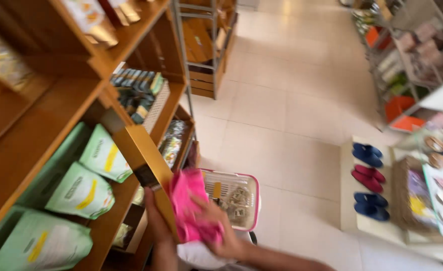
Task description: The recorder is wiping down wooden grocery store shelves and individual product boxes and jars using a pink cloth.
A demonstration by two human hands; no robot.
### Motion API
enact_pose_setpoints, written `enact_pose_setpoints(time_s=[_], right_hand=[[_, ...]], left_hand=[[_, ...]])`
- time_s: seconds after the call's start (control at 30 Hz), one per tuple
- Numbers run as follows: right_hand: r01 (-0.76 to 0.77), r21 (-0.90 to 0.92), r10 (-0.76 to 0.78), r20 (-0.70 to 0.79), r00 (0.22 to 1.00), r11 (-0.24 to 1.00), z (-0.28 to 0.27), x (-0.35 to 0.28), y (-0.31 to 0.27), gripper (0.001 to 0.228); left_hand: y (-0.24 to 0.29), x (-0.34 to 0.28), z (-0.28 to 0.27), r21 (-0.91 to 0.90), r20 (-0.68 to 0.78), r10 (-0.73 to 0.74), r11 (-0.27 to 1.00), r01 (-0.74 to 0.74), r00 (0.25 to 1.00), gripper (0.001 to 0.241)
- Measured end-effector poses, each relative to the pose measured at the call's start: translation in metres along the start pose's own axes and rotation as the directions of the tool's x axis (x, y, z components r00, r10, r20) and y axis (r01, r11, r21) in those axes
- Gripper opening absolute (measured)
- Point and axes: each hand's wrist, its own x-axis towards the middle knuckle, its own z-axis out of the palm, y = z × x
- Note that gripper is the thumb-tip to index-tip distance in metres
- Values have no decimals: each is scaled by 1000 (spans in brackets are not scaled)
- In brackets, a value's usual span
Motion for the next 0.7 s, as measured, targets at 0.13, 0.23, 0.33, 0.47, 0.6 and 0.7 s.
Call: enact_pose_setpoints(time_s=[0.13,0.23,0.33,0.47,0.6,0.7], right_hand=[[102,-106,-94,79,992,989,16,-31,10,41],[122,-302,-107,66,992,945,-12,25,-6,42],[124,-270,-128,2,992,955,-28,84,-4,47],[-311,240,327,-26,945,920,-21,86,-8,73],[-487,251,471,126,873,836,-4,47,-26,63],[260,-226,-240,112,964,939,-6,73,-46,39]], left_hand=[[32,0,4,1,43,19,1000,-19,999,59],[-50,18,-55,130,173,106,983,-130,979,43],[-44,-14,-14,200,299,226,935,-292,927,38],[11,-30,43,330,294,472,766,-552,831,51],[94,-20,84,290,172,653,682,-671,738,60],[154,-9,109,291,298,812,423,-858,502,60]])
